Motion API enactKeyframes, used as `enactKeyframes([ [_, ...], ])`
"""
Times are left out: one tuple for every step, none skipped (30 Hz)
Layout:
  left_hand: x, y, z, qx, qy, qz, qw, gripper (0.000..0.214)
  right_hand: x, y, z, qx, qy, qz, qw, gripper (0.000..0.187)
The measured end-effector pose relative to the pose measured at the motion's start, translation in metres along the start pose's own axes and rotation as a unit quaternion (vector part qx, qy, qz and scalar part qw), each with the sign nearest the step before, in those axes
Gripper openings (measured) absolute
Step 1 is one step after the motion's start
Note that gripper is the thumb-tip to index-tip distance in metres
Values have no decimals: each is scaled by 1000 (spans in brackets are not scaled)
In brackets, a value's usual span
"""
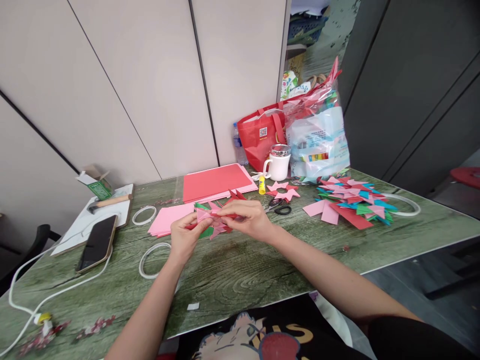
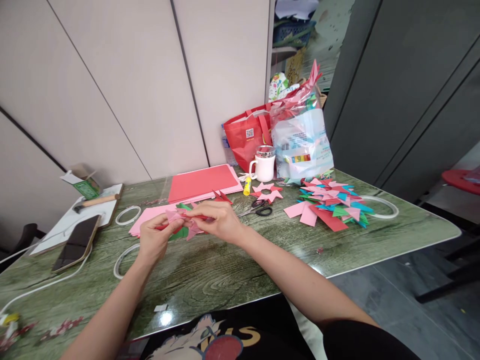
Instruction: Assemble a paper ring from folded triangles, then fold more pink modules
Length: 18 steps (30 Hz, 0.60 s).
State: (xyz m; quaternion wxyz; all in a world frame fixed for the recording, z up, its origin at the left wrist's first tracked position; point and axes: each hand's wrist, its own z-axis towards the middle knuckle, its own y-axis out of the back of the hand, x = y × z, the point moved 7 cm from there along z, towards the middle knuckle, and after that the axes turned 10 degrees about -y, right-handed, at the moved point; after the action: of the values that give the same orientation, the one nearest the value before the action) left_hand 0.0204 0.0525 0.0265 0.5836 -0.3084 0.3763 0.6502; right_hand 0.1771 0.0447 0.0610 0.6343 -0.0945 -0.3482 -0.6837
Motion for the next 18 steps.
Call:
enactKeyframes([
  [-1,0,0,0,0,1,1000,17,0,0,0,-2,3,1,1000,21],
  [-1,-1,0,1,1,2,1000,16,1,1,0,-4,7,2,1000,21],
  [-2,-1,0,1,0,2,1000,16,1,1,0,-5,11,3,1000,21],
  [-3,-1,0,2,0,3,1000,15,2,1,0,-5,15,5,1000,21],
  [-3,-1,0,2,0,2,1000,15,2,1,0,-6,18,7,1000,21],
  [-4,-2,0,3,-1,2,1000,14,2,1,0,-6,20,10,1000,21],
  [-4,-2,0,4,-1,2,1000,14,2,1,0,-5,20,12,1000,21],
  [-3,-2,0,6,-2,2,1000,14,2,1,0,-5,20,14,1000,21],
  [-3,-2,0,7,-2,2,1000,15,1,1,0,-4,19,16,1000,21],
  [-2,-2,0,8,-3,2,1000,15,1,0,0,-3,19,18,1000,20],
  [-2,-2,0,12,-3,3,1000,15,0,0,0,-2,17,19,1000,20],
  [-1,-2,0,15,-3,5,1000,15,-1,0,0,0,13,19,1000,20],
  [-1,-2,0,17,-3,7,1000,15,-2,0,0,2,9,20,1000,20],
  [-1,-2,0,22,-3,10,1000,16,-3,0,1,5,3,22,1000,20],
  [-1,-2,0,29,-2,15,999,15,-3,0,1,10,-3,23,1000,20],
  [-1,-3,0,38,-1,22,999,15,-4,0,2,16,-9,25,1000,20],
  [-2,-3,0,49,-1,31,998,15,-4,1,3,23,-15,26,999,19],
  [-3,-4,0,60,-1,41,997,16,-4,1,4,30,-20,26,999,18],
])
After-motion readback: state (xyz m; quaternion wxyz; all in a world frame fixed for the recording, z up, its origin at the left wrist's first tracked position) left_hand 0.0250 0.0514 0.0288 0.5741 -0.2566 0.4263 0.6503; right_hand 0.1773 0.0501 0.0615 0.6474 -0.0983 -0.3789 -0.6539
